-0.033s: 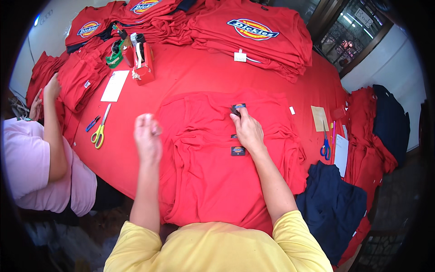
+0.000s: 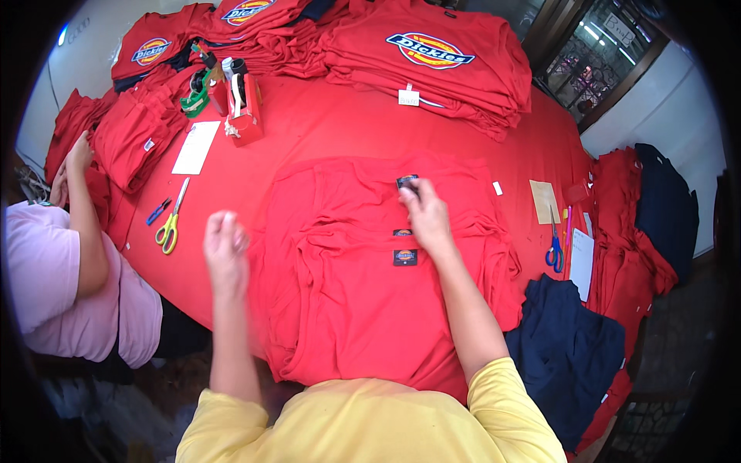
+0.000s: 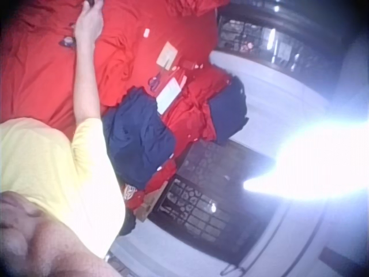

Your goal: The person picks up, spreads out, and checks individual red shirts from a stack, then marks tags on some shirts using a pink marker.

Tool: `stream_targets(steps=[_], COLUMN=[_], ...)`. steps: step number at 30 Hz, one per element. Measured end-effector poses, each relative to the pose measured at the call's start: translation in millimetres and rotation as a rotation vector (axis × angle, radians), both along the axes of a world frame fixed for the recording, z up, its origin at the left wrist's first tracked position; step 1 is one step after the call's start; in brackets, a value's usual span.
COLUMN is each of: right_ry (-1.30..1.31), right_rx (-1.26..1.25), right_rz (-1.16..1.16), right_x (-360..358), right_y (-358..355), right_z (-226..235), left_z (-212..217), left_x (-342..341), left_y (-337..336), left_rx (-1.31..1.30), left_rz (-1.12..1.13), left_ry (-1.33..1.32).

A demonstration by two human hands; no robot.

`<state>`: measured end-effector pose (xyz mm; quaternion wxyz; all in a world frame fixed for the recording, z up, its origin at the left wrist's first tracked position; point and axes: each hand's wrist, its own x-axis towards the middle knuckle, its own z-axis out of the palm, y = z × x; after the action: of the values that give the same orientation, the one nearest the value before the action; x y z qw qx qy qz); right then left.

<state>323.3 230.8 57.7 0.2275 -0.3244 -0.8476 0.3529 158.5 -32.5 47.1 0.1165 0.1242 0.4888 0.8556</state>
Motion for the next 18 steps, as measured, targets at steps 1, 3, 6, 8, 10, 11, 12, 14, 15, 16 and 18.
stream_targets(steps=[1, 3, 6, 8, 10, 11, 12, 14, 15, 16, 18], right_ry=[0.222, 0.271, 0.164, -0.166, -0.413, -0.443, -0.473, -0.473, -0.473, -0.421, -0.398], right_rx=[-0.281, -0.11, 0.103, 0.169, 0.123, 0.17, 0.217, 0.238, 0.247, 0.208, 0.299], right_rz=[-0.021, -0.12, -0.329, -0.469, -0.618, -0.631, -0.647, -0.686, -0.709, -0.726, -0.773], right_x=[4.9, 28.8, 93.1, 147.9, 187.3, 198.5, 210.4, 209.3, 208.3, 217.2, 206.9], right_y=[13.3, 46.0, 116.5, 169.5, 195.3, 196.5, 199.3, 192.7, 189.9, 197.2, 186.6], right_z=[-0.4, 10.7, 18.6, -2.6, -33.5, -46.5, -57.5, -65.2, -67.2, -78.4, -86.7], left_z=[4.8, 12.9, 29.4, 34.6, 19.8, 17.0, 13.7, 13.3, 6.2, 8.8, 5.3], left_x=[-1.1, 0.7, 5.2, 10.0, 7.7, 9.8, 11.7, 16.4, 11.2, 6.4, -5.2], left_y=[-37.2, -97.2, -165.2, -172.2, -159.4, -148.5, -127.8, -78.1, -52.9, -19.3, 39.1], left_rx=[-0.155, -0.549, -1.445, -1.717, -1.561, -1.48, -1.382, -1.246, -1.189, -1.07, -0.942], left_rz=[0.006, -0.033, -0.236, -0.278, -0.124, -0.042, -0.03, 0.005, 0.019, -0.004, -0.021], left_ry=[0.053, 0.154, 0.357, 0.355, 0.517, 0.584, 0.623, 0.79, 0.912, 0.974, 1.0])
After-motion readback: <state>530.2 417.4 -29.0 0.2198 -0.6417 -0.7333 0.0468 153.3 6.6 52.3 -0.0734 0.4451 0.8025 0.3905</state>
